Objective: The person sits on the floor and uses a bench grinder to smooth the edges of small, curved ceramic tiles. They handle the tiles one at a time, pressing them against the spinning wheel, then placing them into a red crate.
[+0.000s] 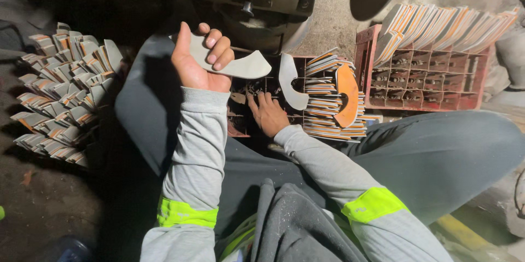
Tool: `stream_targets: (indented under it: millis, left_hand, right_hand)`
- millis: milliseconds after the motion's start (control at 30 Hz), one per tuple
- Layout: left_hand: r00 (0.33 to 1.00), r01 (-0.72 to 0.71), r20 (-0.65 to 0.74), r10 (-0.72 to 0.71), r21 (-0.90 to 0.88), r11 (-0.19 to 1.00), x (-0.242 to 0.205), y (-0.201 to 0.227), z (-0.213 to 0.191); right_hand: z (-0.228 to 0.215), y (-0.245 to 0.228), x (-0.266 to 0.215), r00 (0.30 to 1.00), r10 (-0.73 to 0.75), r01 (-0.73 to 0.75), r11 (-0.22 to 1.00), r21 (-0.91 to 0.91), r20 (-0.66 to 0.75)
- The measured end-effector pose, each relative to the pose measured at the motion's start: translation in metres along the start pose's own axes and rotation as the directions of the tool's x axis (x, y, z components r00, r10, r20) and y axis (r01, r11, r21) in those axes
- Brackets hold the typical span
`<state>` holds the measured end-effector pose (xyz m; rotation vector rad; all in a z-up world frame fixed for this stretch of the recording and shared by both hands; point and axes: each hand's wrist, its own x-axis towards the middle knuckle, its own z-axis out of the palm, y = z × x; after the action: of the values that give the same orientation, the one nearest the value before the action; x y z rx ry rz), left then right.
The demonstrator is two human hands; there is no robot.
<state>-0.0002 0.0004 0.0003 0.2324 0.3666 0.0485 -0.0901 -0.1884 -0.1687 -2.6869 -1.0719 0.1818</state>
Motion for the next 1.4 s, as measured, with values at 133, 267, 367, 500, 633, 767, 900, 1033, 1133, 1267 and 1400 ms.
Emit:
stream_targets:
  millis: [133,267,367,500,633,767,900,1033,1133,1267,1400]
  left_hand:
    - [0.998,0.023,-0.055,-0.03,-0.137,0.99,0.001,-0.002,-0.005]
    - [0.99,0.031,-0.126,-0.068,-0.273,0.961,0.005,-0.004,-0.009]
    - [0.975,-0.008,-0.211,-0.068,-0.339,0.941,0.006,-0.006,-0.009]
    - [0.993,0.053,-0.088,-0.076,-0.239,0.97,0.006,-0.004,-0.004]
    - [0.993,0.02,0.114,-0.023,0.022,1.0,-0.001,-0.004,0.008]
    - [0.976,-0.064,0.217,0.027,0.165,0.984,-0.008,-0.007,0.024]
    - [0.965,-0.098,0.259,0.042,0.207,0.973,-0.011,-0.011,0.033]
    - [0.959,-0.092,0.282,0.023,0.233,0.968,-0.011,-0.018,0.038]
    - [0.956,-0.086,0.294,0.012,0.24,0.967,-0.012,-0.02,0.042]
    - [0.944,-0.121,0.329,0.02,0.288,0.95,-0.02,-0.022,0.054]
    - [0.895,-0.114,0.439,-0.082,0.403,0.908,-0.036,-0.021,0.072]
  right_hand:
    - [0.022,-0.001,-0.008,0.995,0.076,-0.077,0.997,0.013,0.065]
    - [0.027,0.014,-0.004,0.957,0.136,-0.215,0.924,0.316,0.255]
    - [-0.023,0.03,-0.007,0.922,0.186,-0.361,0.729,0.582,0.338]
    - [-0.108,0.037,-0.016,0.957,0.159,-0.284,0.675,0.681,0.242]
    - [-0.175,0.047,-0.037,0.941,0.231,-0.335,0.727,0.599,0.246]
    - [-0.203,0.048,-0.055,0.933,0.243,-0.359,0.659,0.661,0.264]
    - [-0.21,0.04,-0.059,0.917,0.268,-0.399,0.613,0.682,0.295]
    - [-0.216,0.037,-0.058,0.96,0.218,-0.275,0.599,0.752,0.178]
    - [-0.219,0.036,-0.057,0.961,0.226,-0.268,0.614,0.742,0.161]
    - [-0.222,0.036,-0.059,0.958,0.23,-0.281,0.621,0.732,0.173]
    - [-0.21,0.034,-0.063,0.958,0.233,-0.281,0.618,0.735,0.17]
